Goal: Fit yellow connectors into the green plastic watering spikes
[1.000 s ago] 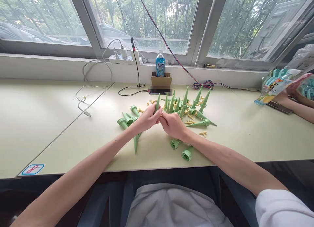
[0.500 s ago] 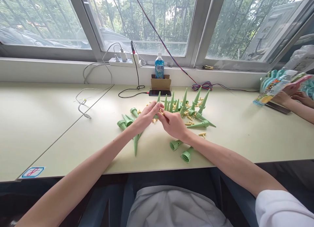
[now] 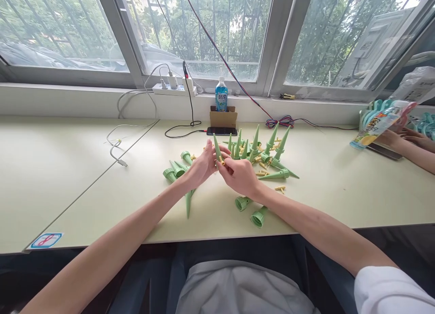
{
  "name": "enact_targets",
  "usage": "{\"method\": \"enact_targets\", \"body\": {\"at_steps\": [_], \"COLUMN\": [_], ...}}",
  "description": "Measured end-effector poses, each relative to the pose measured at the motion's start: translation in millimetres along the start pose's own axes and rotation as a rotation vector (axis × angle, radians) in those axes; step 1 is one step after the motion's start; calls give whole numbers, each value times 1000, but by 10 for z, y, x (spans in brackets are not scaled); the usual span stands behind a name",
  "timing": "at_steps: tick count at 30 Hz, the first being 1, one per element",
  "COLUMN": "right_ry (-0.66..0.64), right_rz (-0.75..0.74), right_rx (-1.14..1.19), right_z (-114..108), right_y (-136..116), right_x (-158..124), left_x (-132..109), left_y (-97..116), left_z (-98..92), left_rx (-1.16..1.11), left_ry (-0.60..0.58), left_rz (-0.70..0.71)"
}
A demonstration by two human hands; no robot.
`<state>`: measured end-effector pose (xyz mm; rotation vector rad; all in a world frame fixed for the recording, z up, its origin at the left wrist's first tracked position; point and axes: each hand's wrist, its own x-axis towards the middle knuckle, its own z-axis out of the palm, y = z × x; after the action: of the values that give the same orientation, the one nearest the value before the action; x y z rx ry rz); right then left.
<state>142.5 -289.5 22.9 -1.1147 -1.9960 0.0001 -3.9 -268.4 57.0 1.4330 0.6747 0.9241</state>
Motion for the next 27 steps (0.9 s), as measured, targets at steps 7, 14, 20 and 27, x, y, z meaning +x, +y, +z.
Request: {"method": "enact_targets", "body": {"at_steps": [7, 14, 20, 27], "right_ry": [0, -7, 36, 170], "right_rz": [-5, 39, 108, 96], "right_rx": [0, 11, 31, 54], "right_z": [5, 1, -32, -51], "right_y": [-5, -9, 20, -3], "right_x": [-3, 5, 23, 13], "left_x": [-7, -29, -13, -10], "left_y": [7, 22, -12, -73], "left_z": [5, -22, -43, -44], "left_rx": [-33, 222, 447, 704], "left_ry": [-27, 23, 182, 257], "left_rz": [8, 50, 189, 182]}}
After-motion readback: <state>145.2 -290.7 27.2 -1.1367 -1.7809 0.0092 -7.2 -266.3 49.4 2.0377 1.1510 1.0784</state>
